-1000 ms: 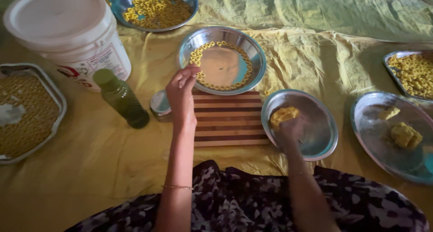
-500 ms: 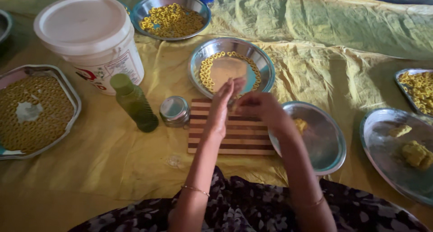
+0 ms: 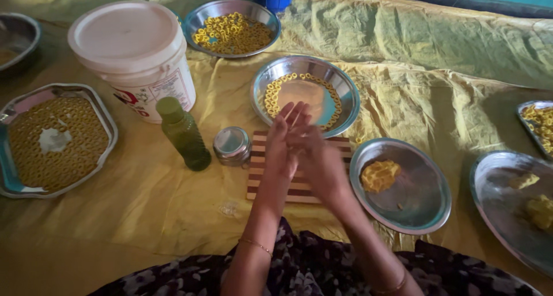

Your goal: The person rolls small portions of yellow dough between their palms to form thin ropes, then pinches the ends together to create ring shapes. The finished rings are placed into a metal tray arranged in a circular pattern.

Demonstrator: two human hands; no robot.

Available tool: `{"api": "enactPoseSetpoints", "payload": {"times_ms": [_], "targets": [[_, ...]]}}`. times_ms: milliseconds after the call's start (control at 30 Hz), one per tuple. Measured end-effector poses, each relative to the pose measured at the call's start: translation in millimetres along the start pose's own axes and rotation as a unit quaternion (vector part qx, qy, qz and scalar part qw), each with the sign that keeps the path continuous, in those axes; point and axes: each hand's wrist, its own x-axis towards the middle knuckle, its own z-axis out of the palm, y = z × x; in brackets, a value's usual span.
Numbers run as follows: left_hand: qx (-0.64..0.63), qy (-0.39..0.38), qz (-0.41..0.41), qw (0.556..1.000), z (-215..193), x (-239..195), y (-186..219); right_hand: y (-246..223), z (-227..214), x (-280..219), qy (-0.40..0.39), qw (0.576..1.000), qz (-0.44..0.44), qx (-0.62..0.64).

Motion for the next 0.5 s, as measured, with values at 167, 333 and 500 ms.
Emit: {"api": "enactPoseSetpoints", "payload": {"times_ms": [167,333,500], "targets": [[-0.085,-0.062,-0.049,0.993,23,-3,-4,21,-21,11,0.142,0.99,0.001,0.012],[-0.835,-0.142,-0.273,0.457,88,-26,-11,38,-17,19,0.179,0.972,-0.123,-0.086],[-0.688,0.138,-0.205,-0.682,101,-38,-10,42,28,5,0.141,0.967,-0.208,0.033]]}}
